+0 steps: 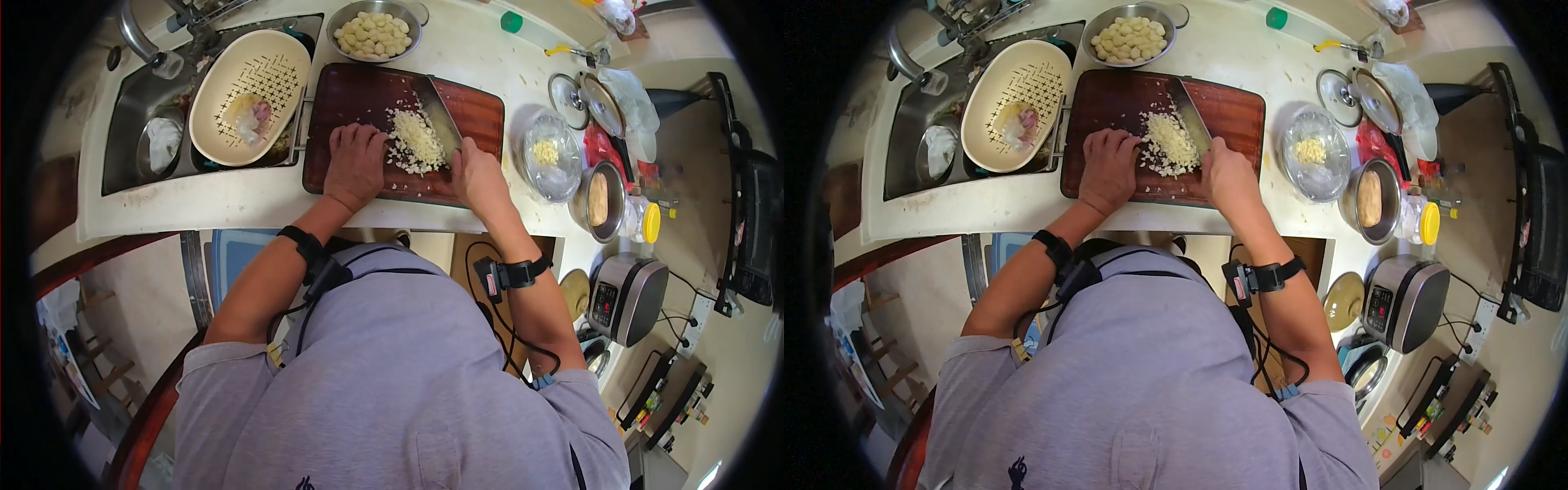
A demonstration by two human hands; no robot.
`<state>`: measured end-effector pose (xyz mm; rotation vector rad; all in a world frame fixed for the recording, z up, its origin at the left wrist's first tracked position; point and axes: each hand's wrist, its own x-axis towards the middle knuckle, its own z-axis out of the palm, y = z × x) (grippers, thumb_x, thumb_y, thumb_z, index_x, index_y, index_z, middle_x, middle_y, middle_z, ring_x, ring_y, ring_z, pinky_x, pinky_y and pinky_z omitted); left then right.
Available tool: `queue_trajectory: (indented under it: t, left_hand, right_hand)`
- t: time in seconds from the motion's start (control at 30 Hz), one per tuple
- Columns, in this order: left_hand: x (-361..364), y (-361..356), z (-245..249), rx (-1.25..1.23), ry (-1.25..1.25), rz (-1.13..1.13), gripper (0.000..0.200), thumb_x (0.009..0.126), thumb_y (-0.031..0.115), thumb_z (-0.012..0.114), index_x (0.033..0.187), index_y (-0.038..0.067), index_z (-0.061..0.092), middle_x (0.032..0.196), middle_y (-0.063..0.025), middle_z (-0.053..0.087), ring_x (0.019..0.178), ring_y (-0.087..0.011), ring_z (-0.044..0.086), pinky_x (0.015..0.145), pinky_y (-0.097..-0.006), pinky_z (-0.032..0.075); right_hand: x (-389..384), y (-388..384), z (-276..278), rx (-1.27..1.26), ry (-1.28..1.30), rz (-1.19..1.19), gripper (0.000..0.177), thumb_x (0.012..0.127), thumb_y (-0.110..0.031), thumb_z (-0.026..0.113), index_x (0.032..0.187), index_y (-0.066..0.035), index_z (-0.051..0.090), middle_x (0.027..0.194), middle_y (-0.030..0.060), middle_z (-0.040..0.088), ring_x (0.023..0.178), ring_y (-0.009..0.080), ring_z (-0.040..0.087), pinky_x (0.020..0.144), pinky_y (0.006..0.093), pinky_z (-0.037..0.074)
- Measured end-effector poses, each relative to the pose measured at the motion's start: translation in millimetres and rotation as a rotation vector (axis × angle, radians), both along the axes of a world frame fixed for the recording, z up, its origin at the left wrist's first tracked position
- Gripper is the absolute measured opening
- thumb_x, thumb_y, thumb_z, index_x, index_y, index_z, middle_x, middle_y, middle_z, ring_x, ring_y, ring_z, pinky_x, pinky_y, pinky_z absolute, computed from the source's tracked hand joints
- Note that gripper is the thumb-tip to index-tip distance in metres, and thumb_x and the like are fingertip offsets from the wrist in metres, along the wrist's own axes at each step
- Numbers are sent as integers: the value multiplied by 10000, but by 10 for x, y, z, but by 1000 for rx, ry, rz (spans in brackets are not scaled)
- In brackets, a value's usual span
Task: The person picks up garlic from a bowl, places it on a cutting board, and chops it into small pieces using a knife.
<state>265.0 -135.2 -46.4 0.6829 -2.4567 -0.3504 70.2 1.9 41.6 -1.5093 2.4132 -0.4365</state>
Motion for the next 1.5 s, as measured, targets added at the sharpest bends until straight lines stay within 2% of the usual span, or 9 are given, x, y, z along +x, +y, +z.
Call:
queue_trajectory:
  t: [0.13, 0.27, 1.13, 1.23, 1.37, 1.5]
  left_hand:
    - [13, 19, 2, 2, 7, -8, 255, 946, 118, 650, 1200, 89, 642, 1196, -95, 589, 1193, -335, 509, 1102, -509, 350]
    - [7, 33, 11, 2, -3, 0, 252, 943, 116, 650, 1194, 89, 647, 1192, -95, 589, 1192, -331, 510, 1102, -508, 350]
    - [7, 13, -16, 1, -7, 4, 257, 946, 104, 631, 1201, 86, 651, 1198, -96, 591, 1203, -324, 513, 1108, -512, 351]
    - [8, 8, -48, -4, 6, 2, 270, 904, 126, 619, 1164, 70, 661, 1186, -102, 581, 1188, -329, 518, 1112, -532, 358]
    - [5, -2, -43, -16, 37, 12, 255, 914, 119, 619, 1164, 73, 644, 1176, -110, 577, 1185, -330, 517, 1106, -525, 362]
    - [3, 4, -26, -2, 86, 29, 223, 919, 108, 626, 1140, 77, 622, 1163, -117, 572, 1187, -332, 514, 1098, -521, 363]
  right_hand:
    - [-1, -15, 130, 7, -11, -9, 194, 1041, -162, 586, 1007, 20, 530, 757, 326, 661, 746, 546, 655, 678, 613, 518]
    - [55, 3, 0, 10, -10, -11, 185, 1036, -153, 591, 1006, 18, 528, 750, 323, 659, 742, 546, 655, 674, 613, 520]
    - [39, -18, 18, 16, -4, -15, 193, 1042, -171, 585, 1006, 9, 527, 783, 323, 667, 769, 553, 651, 691, 623, 511]
    - [53, -33, 23, -28, -9, -36, 193, 1043, -172, 585, 1013, 8, 525, 781, 323, 666, 762, 553, 650, 687, 624, 510]
    - [47, -31, -18, -2, -4, -10, 186, 1051, -170, 576, 1012, 5, 527, 773, 325, 660, 754, 552, 649, 681, 625, 508]
    - [158, -89, 198, -49, 4, 16, 190, 1057, -173, 567, 1011, 6, 524, 771, 326, 662, 758, 553, 653, 679, 628, 510]
